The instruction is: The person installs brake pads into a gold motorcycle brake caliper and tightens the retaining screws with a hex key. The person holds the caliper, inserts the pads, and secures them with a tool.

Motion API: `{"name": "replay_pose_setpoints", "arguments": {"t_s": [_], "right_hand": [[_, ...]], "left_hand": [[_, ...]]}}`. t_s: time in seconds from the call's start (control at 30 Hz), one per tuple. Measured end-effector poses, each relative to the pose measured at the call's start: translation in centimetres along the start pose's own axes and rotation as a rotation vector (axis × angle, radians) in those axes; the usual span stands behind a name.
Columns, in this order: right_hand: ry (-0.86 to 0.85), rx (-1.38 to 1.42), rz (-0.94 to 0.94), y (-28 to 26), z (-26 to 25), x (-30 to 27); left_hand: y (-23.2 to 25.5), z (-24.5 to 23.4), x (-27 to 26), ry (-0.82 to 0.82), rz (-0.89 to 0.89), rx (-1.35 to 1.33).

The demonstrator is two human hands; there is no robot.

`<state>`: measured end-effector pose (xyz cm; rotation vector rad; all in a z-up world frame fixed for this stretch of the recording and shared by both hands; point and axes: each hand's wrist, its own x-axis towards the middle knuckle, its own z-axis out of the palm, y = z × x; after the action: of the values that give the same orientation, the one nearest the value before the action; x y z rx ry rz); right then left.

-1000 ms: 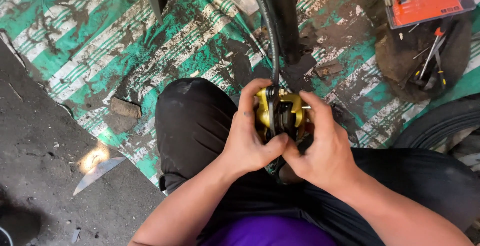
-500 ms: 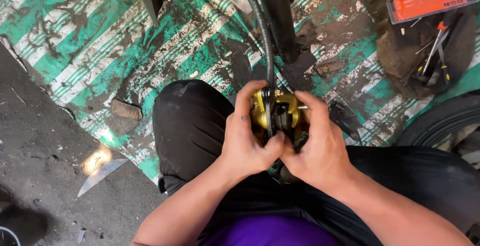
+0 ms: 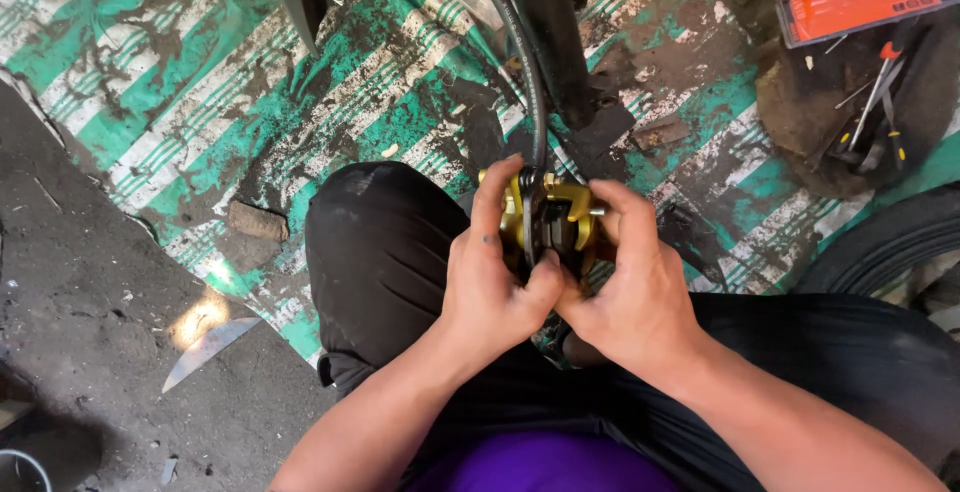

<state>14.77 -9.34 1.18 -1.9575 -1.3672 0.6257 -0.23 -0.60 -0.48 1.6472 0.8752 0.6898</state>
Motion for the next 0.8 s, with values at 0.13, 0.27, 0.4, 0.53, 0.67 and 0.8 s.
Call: {"name": "replay_pose_setpoints", "arguments": {"t_s": [0.13, 0.27, 0.4, 0.53, 0.67, 0.8], "right_hand": [[-0.020, -0.007, 0.014, 0.3, 0.2, 0.0], [-0.017, 0.008, 0.020, 0.1, 0.2, 0.1], [-0.021, 0.034, 0.023, 0.3, 0.2, 0.2], [-0.110, 0.228, 0.046, 0.9, -0.6, 0.6], [-0.295, 0.830, 0.090, 2.7, -2.7, 0.6], [-0.082, 0.283, 0.055, 2.2, -3.3, 1.1]], "left_hand": [[0.3, -0.2, 0.2, -0.011, 0.018, -0.009], [0.3, 0.0, 0.1, 0.001, -0.015, -0.004], [0.2, 0.0, 0.0, 0.008, -0.059, -0.047], [0.1, 0.0, 0.0, 0.016, -0.078, -0.022], [0.2, 0.0, 0.0, 0.006, -0.102, -0.050], [0.4, -0.1, 0.0, -0.004, -0.081, -0.093]]}}
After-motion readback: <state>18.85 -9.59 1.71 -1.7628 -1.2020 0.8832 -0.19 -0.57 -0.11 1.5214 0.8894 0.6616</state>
